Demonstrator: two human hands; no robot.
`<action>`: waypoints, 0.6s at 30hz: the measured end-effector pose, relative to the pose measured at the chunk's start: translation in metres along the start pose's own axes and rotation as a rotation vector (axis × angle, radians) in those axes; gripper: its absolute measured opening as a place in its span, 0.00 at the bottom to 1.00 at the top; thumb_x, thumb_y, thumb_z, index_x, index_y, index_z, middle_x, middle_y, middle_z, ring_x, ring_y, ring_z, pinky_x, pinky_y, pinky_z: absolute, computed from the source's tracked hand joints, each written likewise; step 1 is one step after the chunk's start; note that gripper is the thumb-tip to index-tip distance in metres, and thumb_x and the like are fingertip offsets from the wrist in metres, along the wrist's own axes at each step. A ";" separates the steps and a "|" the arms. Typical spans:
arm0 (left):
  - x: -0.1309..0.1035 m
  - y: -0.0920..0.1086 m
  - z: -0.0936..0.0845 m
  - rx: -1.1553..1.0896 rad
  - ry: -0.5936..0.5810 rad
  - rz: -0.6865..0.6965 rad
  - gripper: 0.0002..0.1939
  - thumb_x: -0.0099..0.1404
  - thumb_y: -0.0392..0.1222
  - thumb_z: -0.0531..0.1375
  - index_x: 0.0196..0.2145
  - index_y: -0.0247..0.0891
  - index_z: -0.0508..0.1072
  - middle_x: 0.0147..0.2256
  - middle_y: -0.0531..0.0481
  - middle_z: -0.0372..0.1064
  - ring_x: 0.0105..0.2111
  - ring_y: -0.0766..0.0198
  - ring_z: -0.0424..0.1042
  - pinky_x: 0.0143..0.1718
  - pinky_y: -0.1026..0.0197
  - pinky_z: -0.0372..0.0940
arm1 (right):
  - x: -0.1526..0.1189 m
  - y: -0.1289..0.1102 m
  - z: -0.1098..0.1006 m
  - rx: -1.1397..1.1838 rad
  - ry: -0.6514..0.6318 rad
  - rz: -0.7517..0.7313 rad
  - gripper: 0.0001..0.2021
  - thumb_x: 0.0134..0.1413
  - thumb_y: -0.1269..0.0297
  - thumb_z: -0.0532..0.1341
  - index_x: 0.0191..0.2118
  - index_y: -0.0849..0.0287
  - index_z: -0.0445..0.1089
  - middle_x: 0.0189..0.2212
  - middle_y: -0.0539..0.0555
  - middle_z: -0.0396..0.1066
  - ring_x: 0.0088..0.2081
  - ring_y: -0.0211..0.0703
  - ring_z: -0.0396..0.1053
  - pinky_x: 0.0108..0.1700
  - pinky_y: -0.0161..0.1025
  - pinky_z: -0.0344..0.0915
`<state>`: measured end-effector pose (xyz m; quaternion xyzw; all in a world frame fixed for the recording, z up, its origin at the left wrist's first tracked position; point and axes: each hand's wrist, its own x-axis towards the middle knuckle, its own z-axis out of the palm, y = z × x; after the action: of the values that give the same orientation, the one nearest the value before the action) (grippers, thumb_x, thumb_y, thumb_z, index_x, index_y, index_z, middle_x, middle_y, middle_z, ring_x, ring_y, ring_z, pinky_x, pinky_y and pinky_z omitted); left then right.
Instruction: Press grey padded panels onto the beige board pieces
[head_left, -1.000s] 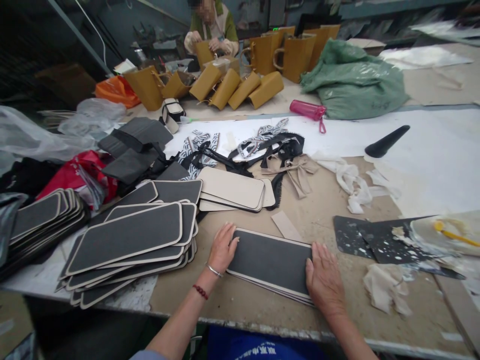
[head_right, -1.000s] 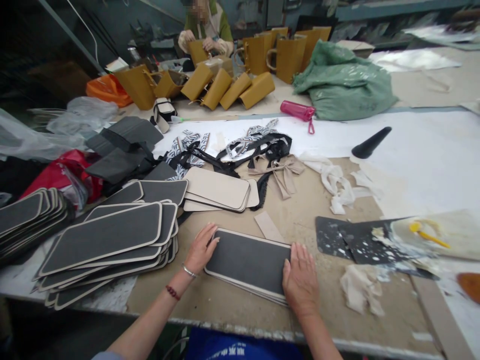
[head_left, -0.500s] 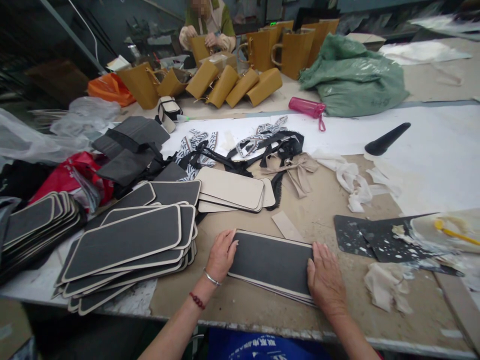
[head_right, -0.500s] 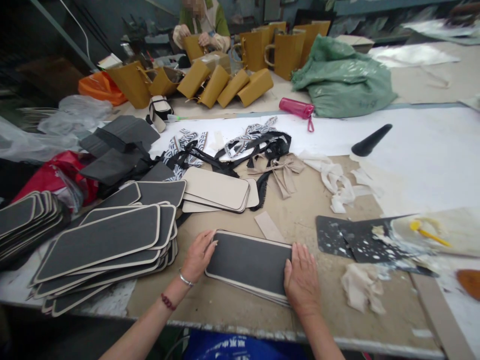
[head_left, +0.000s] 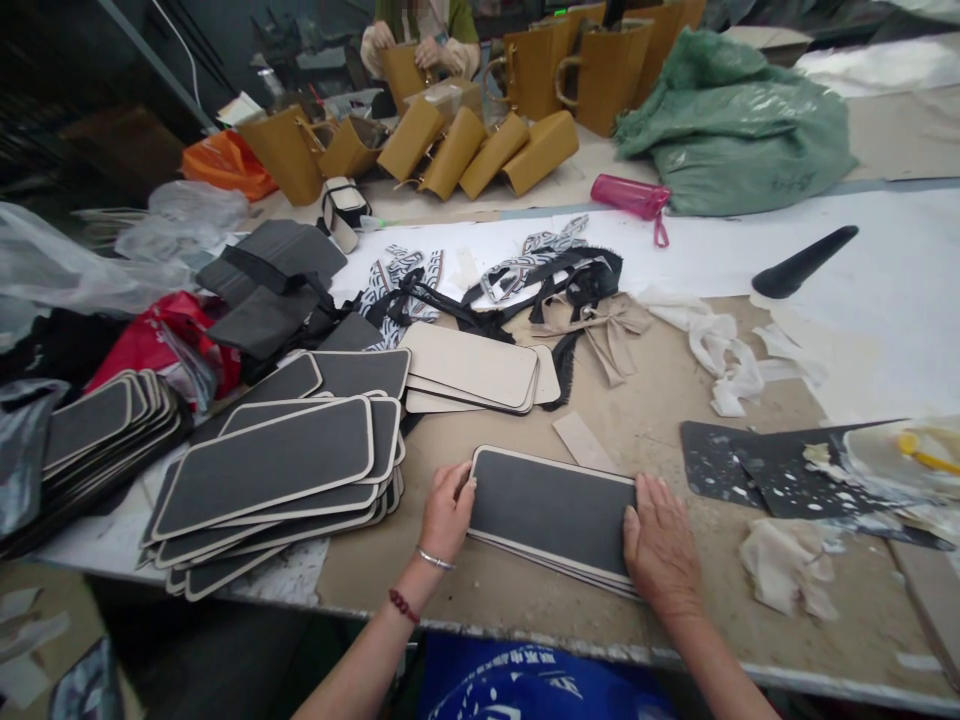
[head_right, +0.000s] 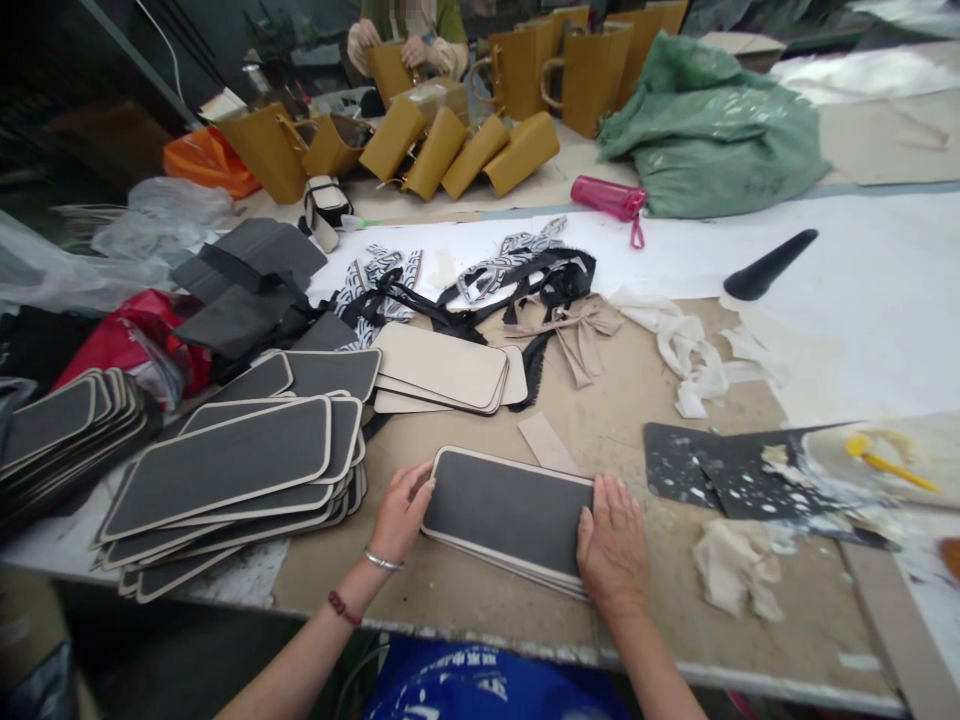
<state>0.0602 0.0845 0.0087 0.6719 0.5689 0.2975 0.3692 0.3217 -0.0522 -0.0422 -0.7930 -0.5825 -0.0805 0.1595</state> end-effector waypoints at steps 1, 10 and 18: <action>-0.001 0.001 0.001 -0.014 0.021 -0.007 0.12 0.57 0.38 0.55 0.39 0.39 0.71 0.37 0.45 0.67 0.40 0.59 0.66 0.45 0.53 0.62 | 0.000 0.000 0.000 0.000 0.003 0.000 0.26 0.59 0.64 0.43 0.61 0.68 0.44 0.57 0.65 0.54 0.59 0.53 0.49 0.57 0.54 0.51; 0.006 0.020 0.007 -0.537 -0.144 -0.408 0.23 0.48 0.49 0.63 0.38 0.37 0.59 0.26 0.51 0.71 0.24 0.64 0.70 0.26 0.63 0.63 | 0.001 0.000 0.002 -0.015 0.033 -0.007 0.25 0.59 0.64 0.43 0.60 0.69 0.46 0.55 0.66 0.57 0.58 0.54 0.50 0.57 0.54 0.52; 0.024 0.026 0.013 -0.792 -0.221 -0.582 0.28 0.35 0.52 0.70 0.31 0.35 0.64 0.23 0.52 0.71 0.21 0.65 0.69 0.24 0.63 0.64 | 0.002 -0.001 0.001 -0.036 0.077 -0.007 0.23 0.59 0.65 0.44 0.57 0.72 0.52 0.53 0.68 0.59 0.58 0.54 0.51 0.57 0.53 0.52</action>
<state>0.0897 0.1042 0.0227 0.3213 0.5338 0.3025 0.7214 0.3214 -0.0501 -0.0430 -0.7898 -0.5773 -0.1221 0.1671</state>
